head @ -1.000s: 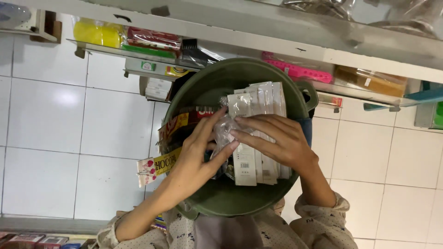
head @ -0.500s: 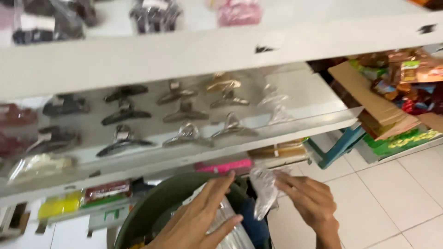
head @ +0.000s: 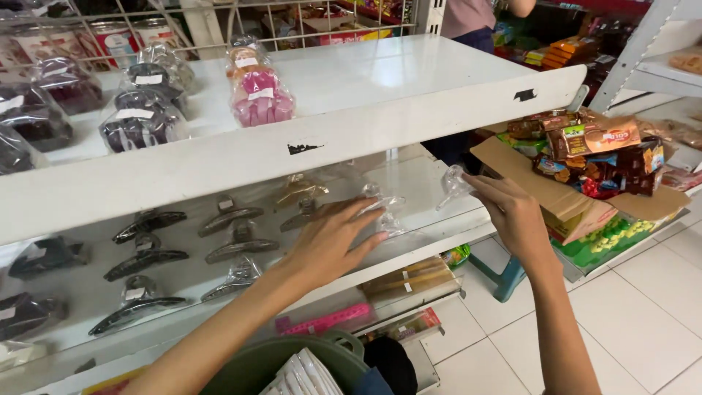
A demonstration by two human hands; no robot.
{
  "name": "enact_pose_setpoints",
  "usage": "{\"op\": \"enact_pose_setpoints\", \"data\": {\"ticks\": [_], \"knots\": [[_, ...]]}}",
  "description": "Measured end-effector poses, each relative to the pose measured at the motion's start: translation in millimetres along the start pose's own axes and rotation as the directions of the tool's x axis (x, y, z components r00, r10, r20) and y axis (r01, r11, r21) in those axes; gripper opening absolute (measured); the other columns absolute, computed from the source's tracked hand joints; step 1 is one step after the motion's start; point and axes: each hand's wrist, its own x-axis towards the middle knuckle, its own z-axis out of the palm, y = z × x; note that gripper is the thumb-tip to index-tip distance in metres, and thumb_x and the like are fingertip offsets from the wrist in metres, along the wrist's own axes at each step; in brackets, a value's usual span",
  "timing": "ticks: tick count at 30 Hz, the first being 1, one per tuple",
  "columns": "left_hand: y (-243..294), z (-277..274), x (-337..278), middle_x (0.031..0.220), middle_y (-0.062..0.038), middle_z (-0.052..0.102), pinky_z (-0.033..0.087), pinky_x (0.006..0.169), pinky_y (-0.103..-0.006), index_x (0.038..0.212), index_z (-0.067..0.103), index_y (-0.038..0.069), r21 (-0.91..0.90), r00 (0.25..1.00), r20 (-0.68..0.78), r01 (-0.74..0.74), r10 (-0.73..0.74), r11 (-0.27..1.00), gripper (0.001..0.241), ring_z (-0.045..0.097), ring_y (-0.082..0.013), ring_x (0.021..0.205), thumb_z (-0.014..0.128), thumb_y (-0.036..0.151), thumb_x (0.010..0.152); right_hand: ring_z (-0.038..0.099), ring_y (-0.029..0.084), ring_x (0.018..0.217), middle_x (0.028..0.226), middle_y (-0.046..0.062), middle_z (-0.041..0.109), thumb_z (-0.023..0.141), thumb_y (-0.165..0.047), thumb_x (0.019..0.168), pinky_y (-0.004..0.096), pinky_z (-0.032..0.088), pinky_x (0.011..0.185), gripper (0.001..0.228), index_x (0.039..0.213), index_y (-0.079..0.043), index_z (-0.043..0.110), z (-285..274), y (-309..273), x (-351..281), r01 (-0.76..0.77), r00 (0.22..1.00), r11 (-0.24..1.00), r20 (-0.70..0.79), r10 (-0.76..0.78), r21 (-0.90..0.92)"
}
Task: Cleaning a plastic shelf divider and organizing hair clips and other merchandise on retail shelves.
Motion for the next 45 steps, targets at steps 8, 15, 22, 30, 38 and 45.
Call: {"op": "enact_pose_setpoints", "data": {"ticks": [8,15,22,30,38,45], "knots": [[-21.2,31.5,12.0,0.161,-0.021,0.033,0.029,0.115,-0.0555,0.154,0.042,0.011,0.153,0.997,0.078,-0.026,0.014,0.988,0.069,0.039,-0.0433,0.14,0.046,0.055,0.101,0.069,0.03,0.089,0.118,0.014,0.074,0.067,-0.004,0.091,0.039,0.056,0.079,0.032,0.122,-0.009,0.074,13.5,25.4,10.5,-0.098,0.982,0.99,0.171,0.079,0.101],[-25.1,38.9,10.3,0.157,-0.027,0.032,0.024,0.118,-0.053,0.155,0.033,0.005,0.166,0.99,0.139,-0.059,0.036,0.984,0.084,0.03,-0.0412,0.146,0.053,0.06,0.095,0.071,0.027,0.08,0.108,0.016,0.077,0.071,-0.004,0.09,0.036,0.056,0.071,0.03,0.119,-0.008,0.076,10.5,24.2,21.6,-0.163,0.951,0.981,0.282,0.128,0.104],[-25.9,42.2,9.6,0.157,-0.025,0.037,0.027,0.119,-0.0518,0.154,0.033,0.003,0.144,0.993,0.107,-0.068,0.052,0.987,0.082,0.036,-0.0407,0.144,0.057,0.056,0.096,0.073,0.02,0.077,0.107,0.015,0.077,0.075,-0.009,0.09,0.032,0.057,0.066,0.025,0.115,-0.01,0.078,12.0,29.7,26.3,-0.155,0.94,0.985,0.32,0.121,0.082],[-24.5,42.4,9.2,0.156,-0.023,0.037,0.027,0.117,-0.0521,0.155,0.032,0.003,0.121,0.993,0.115,-0.048,0.034,0.991,0.083,0.035,-0.0402,0.144,0.058,0.055,0.095,0.071,0.015,0.073,0.102,0.009,0.079,0.077,-0.01,0.091,0.029,0.056,0.064,0.024,0.114,-0.012,0.08,15.5,58.3,24.8,-0.086,0.91,0.996,0.405,0.087,-0.019],[-23.4,43.3,9.2,0.154,-0.025,0.039,0.03,0.119,-0.0494,0.155,0.031,0.001,0.155,0.994,0.109,-0.048,0.031,0.987,0.083,0.04,-0.0404,0.141,0.058,0.054,0.096,0.065,0.014,0.063,0.089,0.009,0.078,0.078,-0.012,0.096,0.031,0.052,0.058,0.02,0.116,-0.013,0.081,11.7,64.2,27.5,-0.109,0.851,0.985,0.5,0.161,-0.131],[-25.1,47.0,9.9,0.154,-0.025,0.039,0.033,0.116,-0.0497,0.155,0.031,0.002,0.149,0.994,0.102,-0.041,0.026,0.988,0.082,0.04,-0.0406,0.14,0.057,0.053,0.097,0.071,0.021,0.095,0.113,0.016,0.074,0.071,-0.006,0.102,0.031,0.056,0.083,0.018,0.118,0.0,0.074,19.1,36.4,32.3,0.022,0.947,1.0,0.322,-0.018,-0.007]]}}
